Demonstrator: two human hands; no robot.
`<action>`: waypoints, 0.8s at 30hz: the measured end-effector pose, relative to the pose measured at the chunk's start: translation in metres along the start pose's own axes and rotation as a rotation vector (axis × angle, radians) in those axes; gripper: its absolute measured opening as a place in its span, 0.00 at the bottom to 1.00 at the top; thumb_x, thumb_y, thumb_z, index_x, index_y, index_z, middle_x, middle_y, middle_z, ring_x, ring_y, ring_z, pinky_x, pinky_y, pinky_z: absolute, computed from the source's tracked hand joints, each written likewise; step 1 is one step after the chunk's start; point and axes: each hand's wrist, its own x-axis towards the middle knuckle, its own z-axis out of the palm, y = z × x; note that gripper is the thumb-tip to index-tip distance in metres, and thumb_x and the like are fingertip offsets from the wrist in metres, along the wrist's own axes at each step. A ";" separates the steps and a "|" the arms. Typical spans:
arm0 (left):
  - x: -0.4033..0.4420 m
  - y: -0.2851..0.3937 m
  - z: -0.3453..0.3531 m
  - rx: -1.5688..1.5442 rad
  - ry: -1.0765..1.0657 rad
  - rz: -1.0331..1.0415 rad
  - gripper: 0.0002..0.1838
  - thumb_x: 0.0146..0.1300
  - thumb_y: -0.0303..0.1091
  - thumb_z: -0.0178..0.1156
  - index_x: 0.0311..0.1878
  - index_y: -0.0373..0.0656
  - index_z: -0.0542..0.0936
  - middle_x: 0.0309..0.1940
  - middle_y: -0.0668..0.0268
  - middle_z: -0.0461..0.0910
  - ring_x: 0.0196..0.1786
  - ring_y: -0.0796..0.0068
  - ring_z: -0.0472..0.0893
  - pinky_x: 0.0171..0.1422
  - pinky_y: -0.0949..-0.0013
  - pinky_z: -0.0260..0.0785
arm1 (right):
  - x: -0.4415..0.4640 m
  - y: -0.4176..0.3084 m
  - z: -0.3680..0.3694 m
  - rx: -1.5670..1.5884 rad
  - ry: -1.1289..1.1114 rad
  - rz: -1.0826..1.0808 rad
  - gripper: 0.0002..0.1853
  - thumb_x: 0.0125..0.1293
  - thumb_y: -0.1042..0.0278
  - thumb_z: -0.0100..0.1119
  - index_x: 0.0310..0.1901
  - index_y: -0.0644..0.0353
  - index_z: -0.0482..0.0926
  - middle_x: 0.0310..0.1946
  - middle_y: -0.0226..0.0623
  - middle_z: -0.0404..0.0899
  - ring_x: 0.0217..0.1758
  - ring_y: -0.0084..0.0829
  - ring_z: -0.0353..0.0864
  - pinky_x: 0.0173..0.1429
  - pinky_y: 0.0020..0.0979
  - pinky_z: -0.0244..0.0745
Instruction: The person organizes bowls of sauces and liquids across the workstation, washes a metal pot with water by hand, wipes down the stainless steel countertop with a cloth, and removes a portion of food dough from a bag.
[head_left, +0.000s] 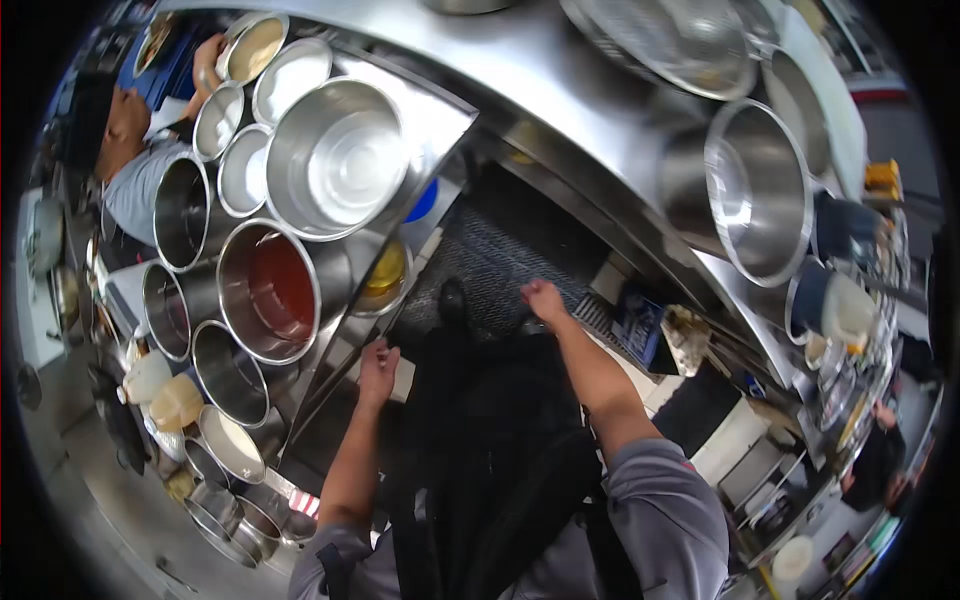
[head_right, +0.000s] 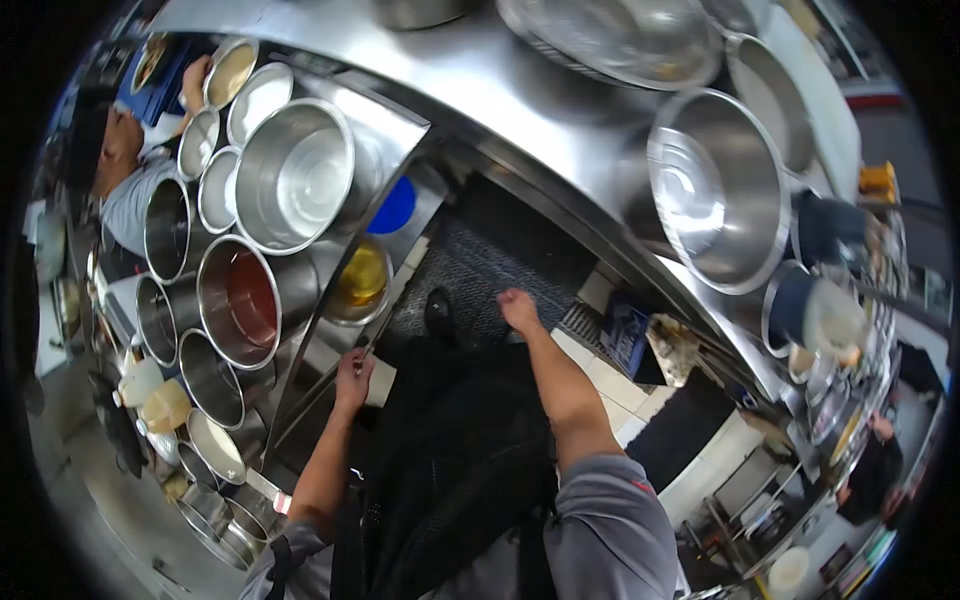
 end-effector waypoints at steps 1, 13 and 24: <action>0.015 0.042 0.012 0.076 -0.048 0.134 0.18 0.67 0.39 0.66 0.53 0.36 0.78 0.44 0.56 0.77 0.40 0.66 0.81 0.46 0.64 0.75 | -0.021 0.020 -0.035 -0.048 0.069 0.029 0.14 0.71 0.57 0.61 0.37 0.60 0.83 0.32 0.36 0.85 0.35 0.26 0.85 0.38 0.32 0.77; 0.111 0.361 0.366 0.524 -0.546 1.165 0.23 0.70 0.45 0.56 0.62 0.40 0.75 0.55 0.48 0.80 0.60 0.45 0.77 0.66 0.49 0.69 | -0.239 0.192 -0.177 1.120 0.748 0.262 0.10 0.74 0.59 0.57 0.38 0.56 0.78 0.35 0.28 0.82 0.36 0.22 0.83 0.36 0.25 0.73; 0.043 0.452 0.521 0.996 -0.616 0.818 0.39 0.68 0.61 0.56 0.71 0.39 0.69 0.70 0.48 0.70 0.72 0.48 0.69 0.74 0.54 0.60 | -0.419 0.256 0.103 1.333 0.949 0.901 0.10 0.69 0.62 0.58 0.35 0.61 0.78 0.28 0.31 0.79 0.27 0.25 0.83 0.27 0.25 0.71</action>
